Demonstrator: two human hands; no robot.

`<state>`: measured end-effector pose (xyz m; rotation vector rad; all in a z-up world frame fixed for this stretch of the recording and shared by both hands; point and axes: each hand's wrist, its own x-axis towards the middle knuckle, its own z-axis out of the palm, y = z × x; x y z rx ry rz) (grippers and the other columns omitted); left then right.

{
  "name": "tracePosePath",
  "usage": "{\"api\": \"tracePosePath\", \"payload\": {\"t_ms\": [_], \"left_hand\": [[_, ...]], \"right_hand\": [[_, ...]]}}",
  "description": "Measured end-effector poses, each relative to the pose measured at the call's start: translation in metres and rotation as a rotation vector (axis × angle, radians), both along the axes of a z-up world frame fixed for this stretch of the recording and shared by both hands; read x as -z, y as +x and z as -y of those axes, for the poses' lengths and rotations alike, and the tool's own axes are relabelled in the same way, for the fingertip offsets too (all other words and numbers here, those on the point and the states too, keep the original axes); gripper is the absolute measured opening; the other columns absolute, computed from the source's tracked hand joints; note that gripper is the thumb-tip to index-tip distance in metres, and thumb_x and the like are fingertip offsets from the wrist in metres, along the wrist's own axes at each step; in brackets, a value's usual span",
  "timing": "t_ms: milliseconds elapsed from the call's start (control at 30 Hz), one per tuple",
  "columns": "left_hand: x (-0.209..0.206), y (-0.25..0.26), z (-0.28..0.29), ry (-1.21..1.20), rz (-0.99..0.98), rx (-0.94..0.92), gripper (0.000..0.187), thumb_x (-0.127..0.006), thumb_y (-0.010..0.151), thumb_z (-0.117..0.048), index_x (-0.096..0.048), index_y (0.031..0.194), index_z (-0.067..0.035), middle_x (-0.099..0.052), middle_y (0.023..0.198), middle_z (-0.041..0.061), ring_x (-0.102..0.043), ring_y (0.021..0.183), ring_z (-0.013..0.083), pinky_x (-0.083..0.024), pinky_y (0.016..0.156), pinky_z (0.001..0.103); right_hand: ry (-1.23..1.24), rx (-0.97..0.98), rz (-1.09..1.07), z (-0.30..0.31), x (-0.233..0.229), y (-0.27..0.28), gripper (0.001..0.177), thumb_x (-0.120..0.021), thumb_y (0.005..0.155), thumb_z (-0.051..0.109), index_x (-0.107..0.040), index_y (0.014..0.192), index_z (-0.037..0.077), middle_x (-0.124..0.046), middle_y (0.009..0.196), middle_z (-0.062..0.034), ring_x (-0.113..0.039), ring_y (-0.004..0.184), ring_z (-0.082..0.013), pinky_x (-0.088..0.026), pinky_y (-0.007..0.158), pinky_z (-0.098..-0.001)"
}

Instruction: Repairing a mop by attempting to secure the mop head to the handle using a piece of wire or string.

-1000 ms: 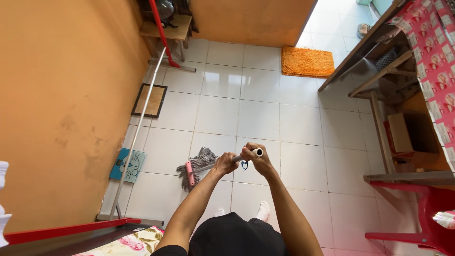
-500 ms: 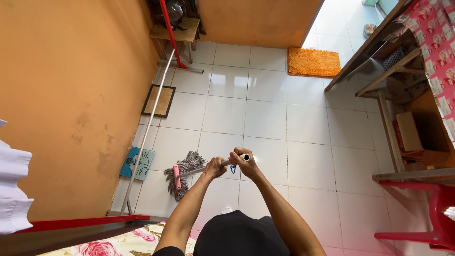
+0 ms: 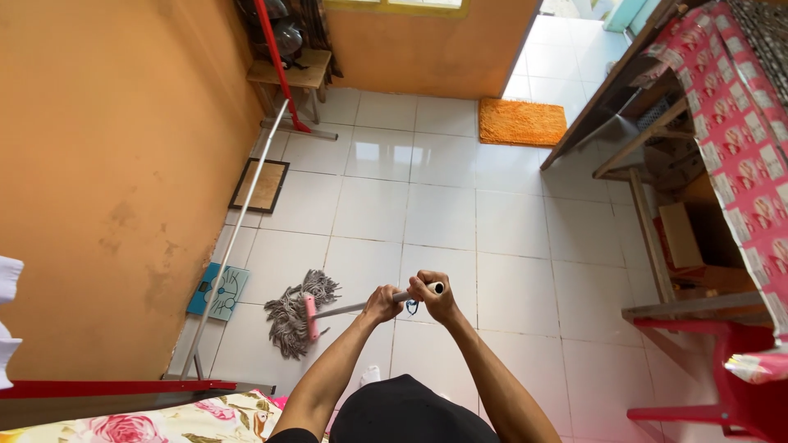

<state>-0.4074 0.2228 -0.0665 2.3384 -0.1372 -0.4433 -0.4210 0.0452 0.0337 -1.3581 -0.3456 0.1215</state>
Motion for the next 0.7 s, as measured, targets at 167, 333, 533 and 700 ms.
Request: {"api": "tracePosePath", "payload": {"t_ms": [167, 333, 533, 700], "left_hand": [[0.005, -0.003, 0.071, -0.104, 0.083, 0.066, 0.012, -0.055, 0.076, -0.005, -0.066, 0.071, -0.003, -0.068, 0.070, 0.020, -0.067, 0.068, 0.0386, -0.053, 0.065, 0.049], [0.019, -0.018, 0.152, -0.188, 0.107, 0.111, 0.010, -0.056, 0.079, -0.004, -0.064, 0.076, 0.000, -0.069, 0.074, 0.020, -0.071, 0.072, 0.0362, -0.055, 0.068, 0.047], [0.007, -0.042, 0.250, -0.384, 0.166, 0.289, 0.014, -0.061, 0.078, -0.004, -0.062, 0.092, -0.002, -0.071, 0.083, 0.015, -0.069, 0.080, 0.0278, -0.056, 0.071, 0.043], [0.012, -0.062, 0.320, -0.587, 0.176, 0.396, 0.012, -0.058, 0.091, -0.008, -0.050, 0.084, -0.003, -0.053, 0.076, 0.005, -0.051, 0.070, 0.0175, -0.046, 0.058, 0.038]], "right_hand": [[-0.171, 0.049, 0.055, 0.058, -0.033, -0.016, 0.046, -0.065, 0.098, 0.015, -0.044, 0.058, 0.009, -0.046, 0.052, 0.0020, -0.042, 0.049, -0.0056, -0.033, 0.044, -0.0263], [-0.314, 0.082, 0.101, 0.123, -0.048, -0.037, 0.048, -0.066, 0.098, 0.015, -0.042, 0.057, 0.009, -0.037, 0.052, 0.0039, -0.030, 0.048, -0.0056, -0.024, 0.043, -0.0277], [-0.477, 0.172, 0.061, 0.190, -0.080, -0.066, 0.047, -0.068, 0.095, 0.015, -0.041, 0.056, 0.010, -0.036, 0.050, 0.0046, -0.030, 0.046, -0.0060, -0.025, 0.041, -0.0300], [-0.629, 0.193, 0.052, 0.232, -0.081, -0.088, 0.050, -0.071, 0.093, 0.016, -0.038, 0.056, 0.008, -0.031, 0.050, 0.0030, -0.028, 0.048, -0.0076, -0.025, 0.042, -0.0311]]}}
